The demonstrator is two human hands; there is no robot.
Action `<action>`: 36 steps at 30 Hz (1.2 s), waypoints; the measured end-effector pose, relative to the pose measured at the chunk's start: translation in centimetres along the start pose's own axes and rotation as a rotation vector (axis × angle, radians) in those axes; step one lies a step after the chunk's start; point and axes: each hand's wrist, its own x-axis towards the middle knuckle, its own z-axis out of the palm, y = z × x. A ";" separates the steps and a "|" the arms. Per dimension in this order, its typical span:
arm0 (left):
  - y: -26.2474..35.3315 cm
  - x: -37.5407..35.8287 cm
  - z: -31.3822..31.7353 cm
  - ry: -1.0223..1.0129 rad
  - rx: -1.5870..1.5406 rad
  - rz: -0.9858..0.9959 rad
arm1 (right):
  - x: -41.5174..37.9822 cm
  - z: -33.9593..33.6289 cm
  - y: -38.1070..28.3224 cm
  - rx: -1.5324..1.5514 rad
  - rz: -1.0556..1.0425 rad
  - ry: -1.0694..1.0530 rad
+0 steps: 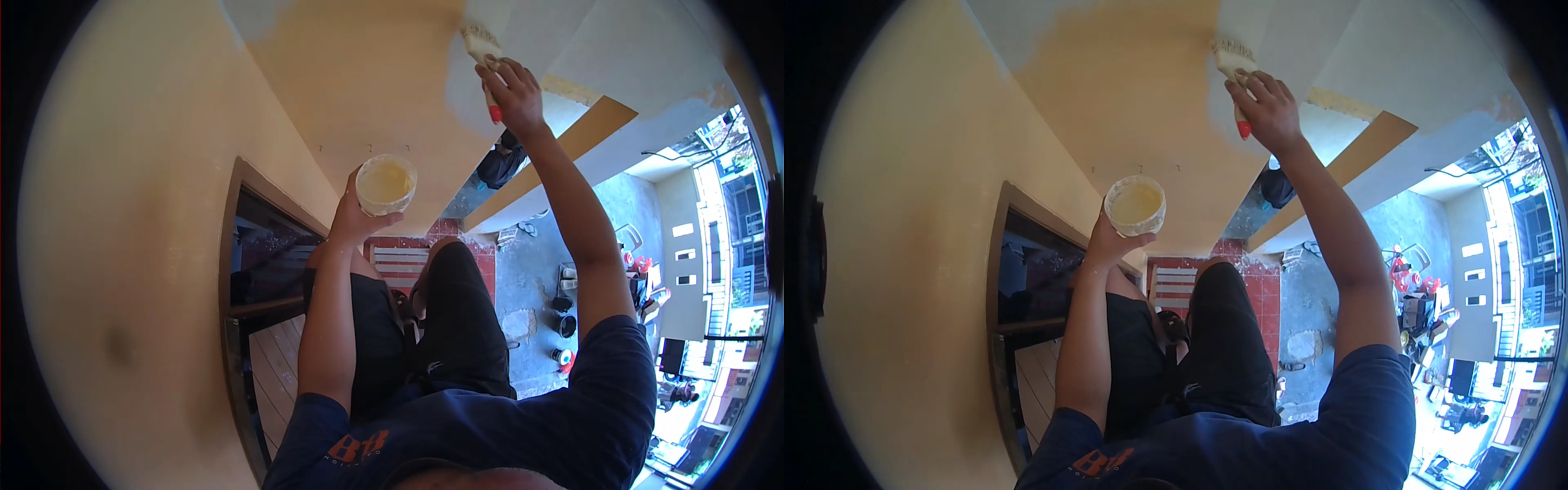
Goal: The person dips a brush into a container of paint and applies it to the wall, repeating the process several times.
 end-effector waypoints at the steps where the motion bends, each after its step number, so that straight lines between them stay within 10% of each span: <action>1: -0.1 0.0 0.1 -0.007 0.000 0.001 | -1.1 1.3 0.3 0.014 0.018 -0.089; 13: 0.4 -0.4 0.0 0.018 -0.012 0.002 | -16.6 12.1 -6.0 0.256 -0.046 -0.753; 26: -1.4 0.0 -0.3 -0.002 -0.047 0.022 | -5.7 3.6 -2.4 0.025 0.102 -0.074; 36: -0.6 -0.1 -0.4 0.156 0.038 -0.030 | -17.1 11.8 -6.3 0.257 0.014 -0.603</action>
